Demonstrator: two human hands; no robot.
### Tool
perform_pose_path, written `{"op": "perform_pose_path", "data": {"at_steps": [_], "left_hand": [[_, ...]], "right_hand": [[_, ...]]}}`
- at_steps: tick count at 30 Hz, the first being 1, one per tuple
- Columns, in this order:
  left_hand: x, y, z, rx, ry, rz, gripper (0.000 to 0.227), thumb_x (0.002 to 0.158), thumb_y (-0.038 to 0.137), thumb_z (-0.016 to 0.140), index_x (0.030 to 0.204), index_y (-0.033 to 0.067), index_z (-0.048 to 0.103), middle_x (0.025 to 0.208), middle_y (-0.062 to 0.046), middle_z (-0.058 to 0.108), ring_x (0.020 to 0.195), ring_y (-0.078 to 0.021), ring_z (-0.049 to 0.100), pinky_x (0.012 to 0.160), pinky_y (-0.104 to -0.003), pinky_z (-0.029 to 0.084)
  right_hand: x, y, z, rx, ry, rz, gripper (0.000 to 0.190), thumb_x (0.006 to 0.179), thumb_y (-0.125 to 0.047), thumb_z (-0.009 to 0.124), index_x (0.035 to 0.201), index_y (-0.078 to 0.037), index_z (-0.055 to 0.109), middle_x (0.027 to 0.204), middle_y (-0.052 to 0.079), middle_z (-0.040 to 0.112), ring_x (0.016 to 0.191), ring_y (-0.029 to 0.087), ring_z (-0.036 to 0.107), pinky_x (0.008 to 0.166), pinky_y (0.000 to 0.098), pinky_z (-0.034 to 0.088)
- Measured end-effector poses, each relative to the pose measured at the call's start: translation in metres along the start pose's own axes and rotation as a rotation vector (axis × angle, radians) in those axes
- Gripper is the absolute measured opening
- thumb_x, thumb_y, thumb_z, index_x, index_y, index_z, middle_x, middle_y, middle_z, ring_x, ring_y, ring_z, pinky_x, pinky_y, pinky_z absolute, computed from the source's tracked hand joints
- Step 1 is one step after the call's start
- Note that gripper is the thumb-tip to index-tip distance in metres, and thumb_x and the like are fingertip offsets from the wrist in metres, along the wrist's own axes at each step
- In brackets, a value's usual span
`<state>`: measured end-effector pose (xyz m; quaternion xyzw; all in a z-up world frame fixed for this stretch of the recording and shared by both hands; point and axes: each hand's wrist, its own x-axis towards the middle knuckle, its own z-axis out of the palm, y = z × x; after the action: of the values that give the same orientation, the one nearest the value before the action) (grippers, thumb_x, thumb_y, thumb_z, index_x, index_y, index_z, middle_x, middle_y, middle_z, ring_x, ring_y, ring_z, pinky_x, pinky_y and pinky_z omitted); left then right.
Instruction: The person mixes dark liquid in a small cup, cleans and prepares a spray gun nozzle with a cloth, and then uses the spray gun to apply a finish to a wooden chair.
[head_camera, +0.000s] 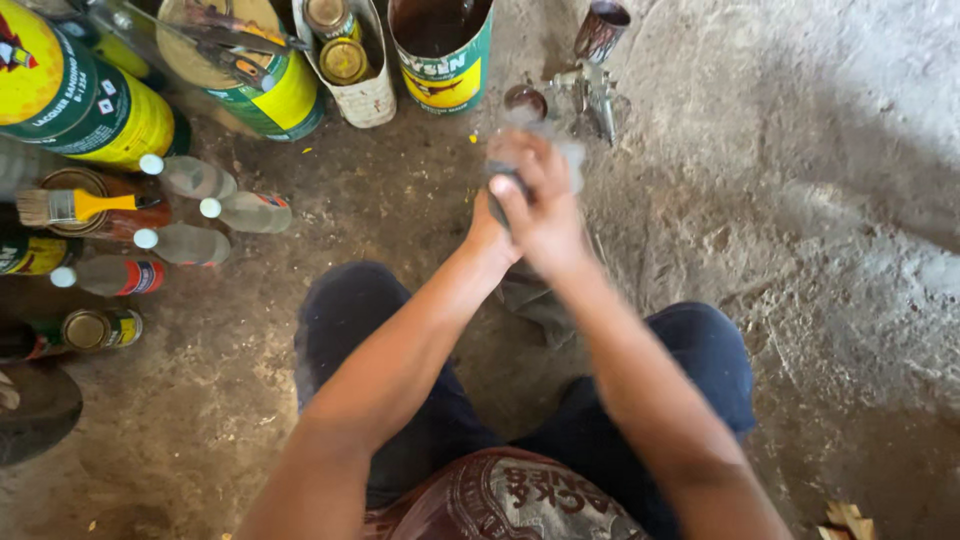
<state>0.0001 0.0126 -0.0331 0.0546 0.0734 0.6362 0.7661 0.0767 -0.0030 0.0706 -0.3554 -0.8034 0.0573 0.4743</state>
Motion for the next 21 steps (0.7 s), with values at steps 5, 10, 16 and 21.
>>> {"op": "perform_pose_path", "data": {"at_steps": [5, 10, 16, 21], "left_hand": [[-0.007, -0.024, 0.01, 0.095, 0.077, -0.143, 0.031, 0.113, 0.025, 0.05, 0.126, 0.0009, 0.064, 0.126, -0.015, 0.066, 0.12, -0.0265, 0.059, 0.106, -0.043, 0.05], [-0.035, -0.012, 0.053, 0.318, -0.066, -0.071, 0.041, 0.102, 0.029, 0.049, 0.127, 0.0022, 0.066, 0.137, 0.0, 0.066, 0.135, -0.0126, 0.055, 0.119, -0.033, 0.04], [-0.012, 0.003, 0.021, -0.009, 0.185, -0.01, 0.05, 0.106, 0.046, 0.053, 0.122, -0.0001, 0.062, 0.118, -0.013, 0.068, 0.116, -0.0262, 0.059, 0.107, -0.045, 0.043], [-0.029, -0.002, 0.041, 0.129, 0.023, -0.075, 0.051, 0.115, 0.05, 0.053, 0.134, 0.0034, 0.056, 0.131, -0.008, 0.062, 0.132, -0.0214, 0.055, 0.119, -0.042, 0.039]], "right_hand": [[-0.023, 0.068, 0.011, -0.174, 0.007, 0.461, 0.022, 0.108, -0.021, 0.064, 0.098, -0.001, 0.064, 0.1, 0.019, 0.065, 0.087, 0.038, 0.064, 0.077, 0.044, 0.052], [-0.022, 0.097, -0.014, 0.511, 0.387, 1.004, 0.027, 0.11, -0.024, 0.058, 0.1, -0.001, 0.066, 0.09, 0.01, 0.066, 0.08, 0.023, 0.06, 0.073, 0.0379, 0.051], [-0.021, 0.037, 0.021, 0.306, -0.06, 0.489, 0.033, 0.115, -0.023, 0.053, 0.101, 0.005, 0.065, 0.089, 0.018, 0.064, 0.077, 0.031, 0.061, 0.071, 0.0462, 0.048], [-0.014, 0.049, 0.009, -0.119, 0.001, 0.528, 0.039, 0.111, -0.026, 0.055, 0.084, 0.001, 0.066, 0.072, 0.024, 0.063, 0.061, 0.039, 0.065, 0.058, 0.0464, 0.047]]}}
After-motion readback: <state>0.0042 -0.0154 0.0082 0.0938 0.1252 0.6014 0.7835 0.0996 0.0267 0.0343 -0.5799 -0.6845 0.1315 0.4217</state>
